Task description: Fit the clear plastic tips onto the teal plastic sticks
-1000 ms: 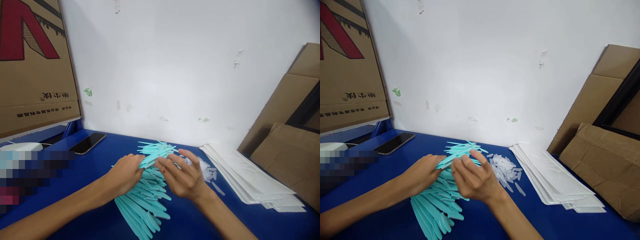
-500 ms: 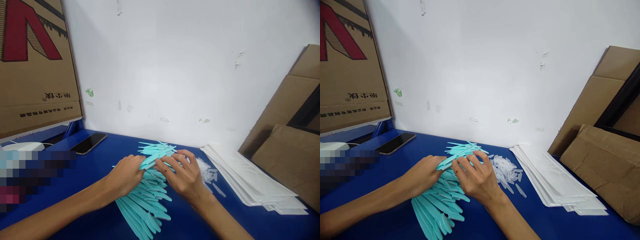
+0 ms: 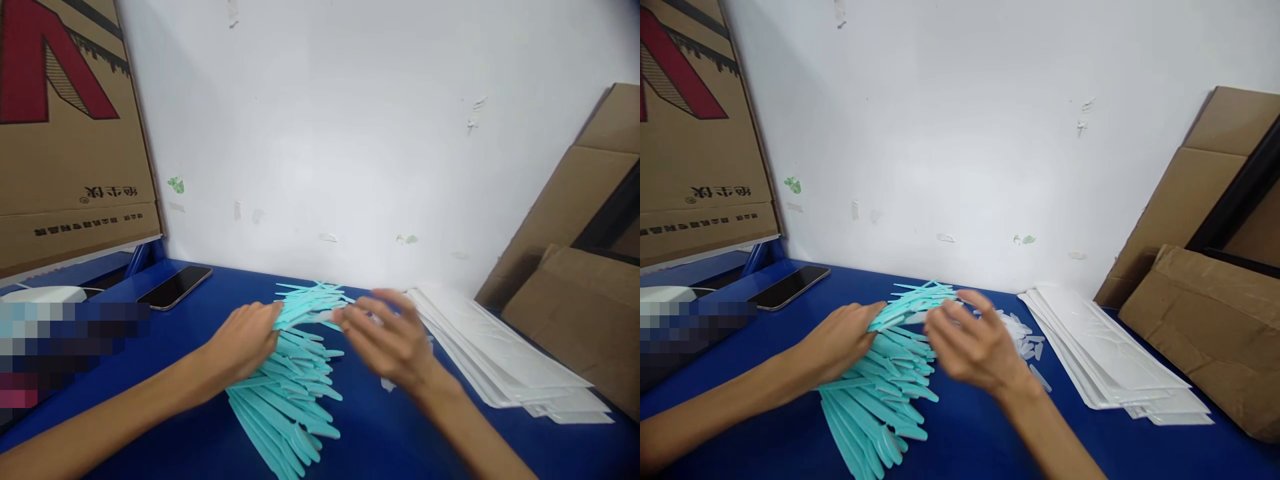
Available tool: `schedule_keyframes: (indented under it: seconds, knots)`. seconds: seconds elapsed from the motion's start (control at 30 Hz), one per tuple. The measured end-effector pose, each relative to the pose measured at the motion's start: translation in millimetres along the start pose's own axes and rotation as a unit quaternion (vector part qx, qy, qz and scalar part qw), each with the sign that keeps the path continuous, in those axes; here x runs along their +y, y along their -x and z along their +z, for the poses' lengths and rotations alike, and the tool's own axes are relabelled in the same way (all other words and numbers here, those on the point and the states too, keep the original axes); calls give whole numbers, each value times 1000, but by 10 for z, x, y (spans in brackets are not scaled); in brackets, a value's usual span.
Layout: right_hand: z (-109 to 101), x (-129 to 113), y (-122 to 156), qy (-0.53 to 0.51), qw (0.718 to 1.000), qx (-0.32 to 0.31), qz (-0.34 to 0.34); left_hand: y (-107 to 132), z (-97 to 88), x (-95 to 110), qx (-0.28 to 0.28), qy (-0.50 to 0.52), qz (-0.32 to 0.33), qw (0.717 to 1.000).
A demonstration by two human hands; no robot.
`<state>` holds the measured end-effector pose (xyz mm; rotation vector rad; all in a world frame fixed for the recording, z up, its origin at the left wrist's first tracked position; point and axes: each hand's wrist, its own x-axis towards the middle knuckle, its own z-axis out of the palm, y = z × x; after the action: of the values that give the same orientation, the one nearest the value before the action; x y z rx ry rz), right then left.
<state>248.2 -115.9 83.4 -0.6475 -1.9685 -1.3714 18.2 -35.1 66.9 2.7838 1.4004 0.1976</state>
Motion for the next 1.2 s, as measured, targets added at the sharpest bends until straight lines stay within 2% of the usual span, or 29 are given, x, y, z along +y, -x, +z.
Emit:
schedule_keyframes:
  seconds: [0.07, 0.13, 0.17, 0.2, 0.3, 0.37, 0.53, 0.67, 0.73, 0.77, 0.8, 0.83, 0.9, 1.0, 1.07, 1.13, 1.17, 1.2]
  knots:
    - [-106, 208, 85, 43, 998, -25, 44, -47, -51, -88, 18, 2, -22, 1000]
    - [-175, 411, 209, 67, 983, -109, 128, -88, -90, -157, 34, 9, -24, 999]
    - [-188, 497, 283, 73, 967, -163, 181, -104, -102, -181, 40, 14, -20, 999]
    - [-188, 568, 360, 69, 943, -231, 230, -116, -107, -197, 43, 20, -13, 999]
    - [-120, 689, 605, 30, 832, -431, 348, -135, -93, -225, 47, 39, 14, 998]
    - [-55, 712, 756, 15, 798, -474, 373, -143, -72, -241, 48, 53, 34, 997]
    - [22, 716, 957, -12, 775, -492, 396, -157, -37, -282, 52, 102, 70, 991]
    - [6, 681, 820, -11, 785, -468, 406, -153, -27, -274, 55, 138, 89, 985]
    - [29, 606, 686, -52, 796, -408, 444, -149, -15, -261, 58, 179, 94, 978]
    - [56, 549, 620, -111, 793, -348, 488, -148, -5, -255, 61, 202, 91, 973]
    - [92, 478, 561, -195, 774, -274, 536, -147, 4, -249, 64, 224, 83, 969]
    - [136, 396, 512, -283, 739, -207, 576, -146, 13, -242, 65, 241, 73, 966]
    - [232, 213, 444, -428, 630, -117, 638, -145, 22, -227, 66, 260, 58, 962]
    - [347, -65, 384, -565, 446, -65, 691, -136, 10, -186, 69, 273, 70, 957]
    - [391, -226, 346, -609, 346, -24, 713, -124, -4, -144, 68, 273, 91, 955]
    - [413, -352, 306, -628, 263, 31, 732, -105, -5, -99, 57, 269, 106, 955]
    - [418, -397, 286, -627, 236, 55, 740, -95, 1, -78, 49, 263, 110, 957]
    - [419, -428, 267, -623, 221, 77, 746, -85, 12, -60, 43, 251, 110, 961]
